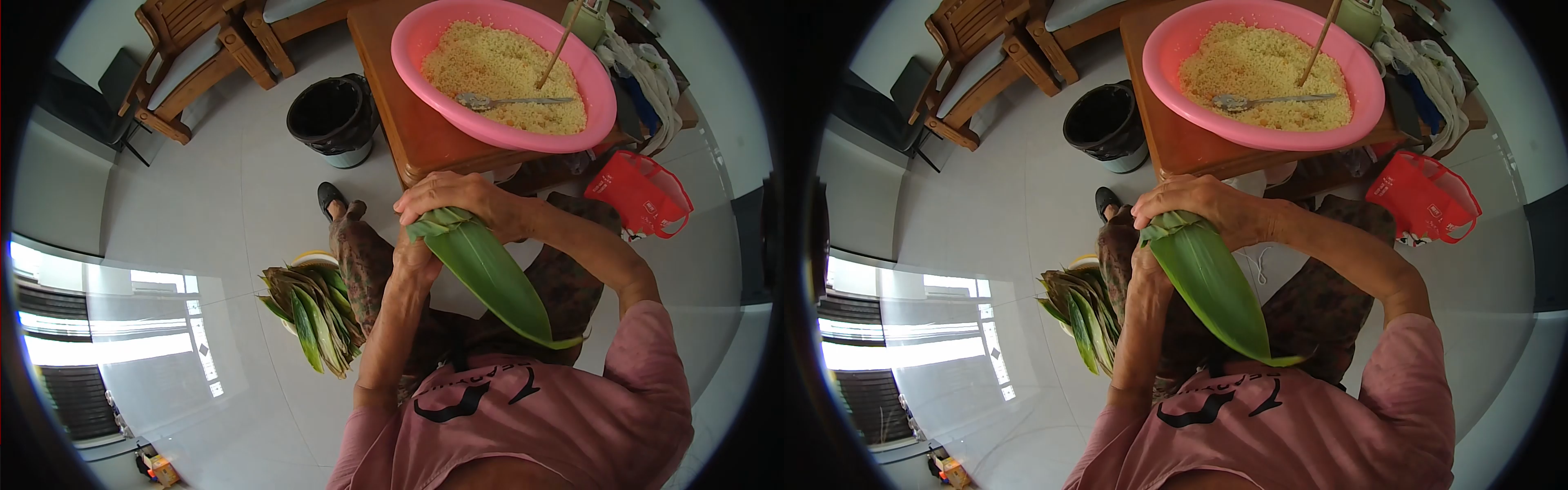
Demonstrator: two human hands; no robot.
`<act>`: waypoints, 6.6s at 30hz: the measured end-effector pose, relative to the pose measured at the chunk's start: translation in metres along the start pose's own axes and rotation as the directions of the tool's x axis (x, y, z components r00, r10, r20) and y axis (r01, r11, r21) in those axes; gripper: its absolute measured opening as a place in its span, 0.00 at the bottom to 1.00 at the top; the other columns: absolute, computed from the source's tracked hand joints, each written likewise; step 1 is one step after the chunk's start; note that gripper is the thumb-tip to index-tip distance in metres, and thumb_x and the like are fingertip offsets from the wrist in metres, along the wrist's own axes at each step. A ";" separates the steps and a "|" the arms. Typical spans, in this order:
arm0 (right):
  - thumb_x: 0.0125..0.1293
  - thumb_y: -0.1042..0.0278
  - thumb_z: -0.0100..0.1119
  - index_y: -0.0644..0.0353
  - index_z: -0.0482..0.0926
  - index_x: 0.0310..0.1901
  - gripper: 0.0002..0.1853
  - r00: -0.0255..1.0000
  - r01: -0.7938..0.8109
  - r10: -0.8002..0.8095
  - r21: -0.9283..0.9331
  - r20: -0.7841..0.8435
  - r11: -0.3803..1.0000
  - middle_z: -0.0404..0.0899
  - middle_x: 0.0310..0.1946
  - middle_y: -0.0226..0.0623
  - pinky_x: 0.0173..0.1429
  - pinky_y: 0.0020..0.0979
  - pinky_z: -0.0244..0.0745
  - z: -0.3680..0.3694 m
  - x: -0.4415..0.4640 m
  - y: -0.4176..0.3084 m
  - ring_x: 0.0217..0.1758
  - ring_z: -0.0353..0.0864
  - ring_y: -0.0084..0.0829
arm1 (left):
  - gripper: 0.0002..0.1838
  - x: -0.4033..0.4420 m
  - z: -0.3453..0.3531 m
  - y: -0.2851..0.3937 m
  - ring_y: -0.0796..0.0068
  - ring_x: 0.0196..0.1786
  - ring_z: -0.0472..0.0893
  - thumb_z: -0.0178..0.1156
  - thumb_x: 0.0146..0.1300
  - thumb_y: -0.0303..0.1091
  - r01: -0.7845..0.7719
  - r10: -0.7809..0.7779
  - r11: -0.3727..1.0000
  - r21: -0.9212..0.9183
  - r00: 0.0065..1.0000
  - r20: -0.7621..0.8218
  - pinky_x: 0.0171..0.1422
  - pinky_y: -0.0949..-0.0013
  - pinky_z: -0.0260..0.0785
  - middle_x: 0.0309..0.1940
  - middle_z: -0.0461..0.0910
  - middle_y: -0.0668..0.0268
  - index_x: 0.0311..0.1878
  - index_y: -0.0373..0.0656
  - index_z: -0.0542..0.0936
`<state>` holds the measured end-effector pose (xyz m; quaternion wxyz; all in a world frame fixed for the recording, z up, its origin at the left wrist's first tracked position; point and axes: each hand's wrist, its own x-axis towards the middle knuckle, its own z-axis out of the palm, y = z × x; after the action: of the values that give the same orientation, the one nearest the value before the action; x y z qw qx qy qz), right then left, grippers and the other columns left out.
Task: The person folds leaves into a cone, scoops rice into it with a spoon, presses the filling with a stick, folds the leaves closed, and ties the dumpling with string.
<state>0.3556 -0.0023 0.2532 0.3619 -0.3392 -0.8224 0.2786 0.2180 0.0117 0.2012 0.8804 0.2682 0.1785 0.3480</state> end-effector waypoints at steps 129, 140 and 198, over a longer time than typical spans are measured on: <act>0.57 0.73 0.61 0.65 0.71 0.47 0.17 0.697 -0.668 0.694 0.513 0.180 0.539 0.76 0.29 0.31 0.33 0.19 0.73 0.026 -0.066 -0.003 0.31 0.78 0.19 | 0.31 -0.027 -0.048 -0.077 0.80 0.33 0.69 0.49 0.60 0.61 0.125 -0.125 0.992 0.027 0.992 -0.003 0.31 0.76 0.57 0.32 0.71 0.69 0.52 0.42 0.69; 0.54 0.70 0.64 0.65 0.78 0.32 0.08 0.709 -0.665 0.704 0.366 0.037 0.651 0.78 0.22 0.32 0.30 0.24 0.75 0.049 -0.086 -0.005 0.24 0.76 0.18 | 0.35 -0.042 -0.051 -0.079 0.77 0.37 0.75 0.68 0.45 0.49 0.116 -0.143 0.952 0.283 0.987 0.077 0.40 0.75 0.66 0.35 0.75 0.66 0.52 0.37 0.70; 0.51 0.75 0.50 0.67 0.74 0.30 0.06 0.701 -0.708 0.713 -0.122 -0.006 0.696 0.75 0.16 0.47 0.26 0.42 0.71 0.229 -0.207 0.084 0.23 0.78 0.47 | 0.21 0.015 -0.199 -0.205 0.60 0.56 0.69 0.61 0.51 0.54 0.631 -0.635 0.767 -0.117 0.718 -0.283 0.61 0.52 0.55 0.49 0.72 0.61 0.44 0.54 0.71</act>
<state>0.3109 -0.1567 -0.0235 0.1891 -0.6446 -0.6496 0.3560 0.2342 -0.0343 -0.0808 0.9089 0.1284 0.3915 0.0645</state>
